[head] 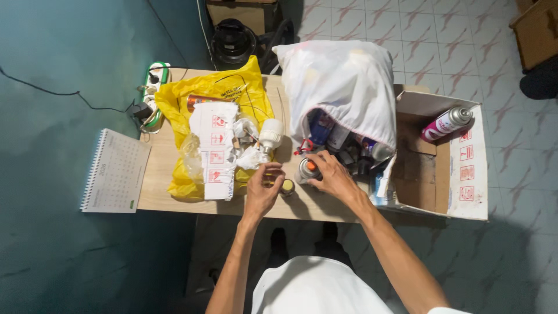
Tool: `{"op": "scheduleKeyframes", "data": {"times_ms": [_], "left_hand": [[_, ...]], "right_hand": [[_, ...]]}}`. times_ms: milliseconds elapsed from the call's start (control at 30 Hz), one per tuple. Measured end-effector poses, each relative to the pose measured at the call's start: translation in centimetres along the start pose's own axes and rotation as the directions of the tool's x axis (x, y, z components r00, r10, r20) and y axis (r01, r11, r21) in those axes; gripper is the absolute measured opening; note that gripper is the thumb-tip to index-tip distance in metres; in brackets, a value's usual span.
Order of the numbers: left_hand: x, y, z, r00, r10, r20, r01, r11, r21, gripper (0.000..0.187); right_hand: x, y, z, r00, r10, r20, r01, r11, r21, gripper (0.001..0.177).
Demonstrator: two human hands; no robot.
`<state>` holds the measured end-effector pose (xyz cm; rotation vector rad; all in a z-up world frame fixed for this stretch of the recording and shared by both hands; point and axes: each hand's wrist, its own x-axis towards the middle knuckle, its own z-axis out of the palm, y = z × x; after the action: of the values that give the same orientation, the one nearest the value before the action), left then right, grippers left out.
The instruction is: The person sorts various items including spray cans, light bulbs, and pieces of cardboard from a white bag and a box onto a wooden table by hand.
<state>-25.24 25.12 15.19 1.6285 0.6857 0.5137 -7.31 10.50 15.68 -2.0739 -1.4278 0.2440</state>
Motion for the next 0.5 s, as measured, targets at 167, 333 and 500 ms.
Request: {"op": "scheduleKeyframes", "data": {"times_ms": [167, 333, 500], "left_hand": [[-1.7, -1.9, -1.2, 0.999, -0.004, 0.051, 0.001, 0.999, 0.052, 0.024], [-2.3, -2.7, -1.6, 0.996, 0.036, 0.076, -0.043, 0.995, 0.087, 0.025], [-1.9, -1.9, -1.5, 0.984, 0.161, 0.081, -0.169, 0.981, 0.096, 0.035]], "right_hand": [[0.6, 1.2, 2.7, 0.987, 0.153, 0.041, -0.153, 0.988, -0.017, 0.046], [0.4, 0.4, 2.5, 0.98, 0.197, 0.001, -0.197, 0.98, 0.011, 0.044], [0.3, -2.4, -2.1, 0.973, 0.183, -0.142, -0.172, 0.981, 0.085, 0.043]]}}
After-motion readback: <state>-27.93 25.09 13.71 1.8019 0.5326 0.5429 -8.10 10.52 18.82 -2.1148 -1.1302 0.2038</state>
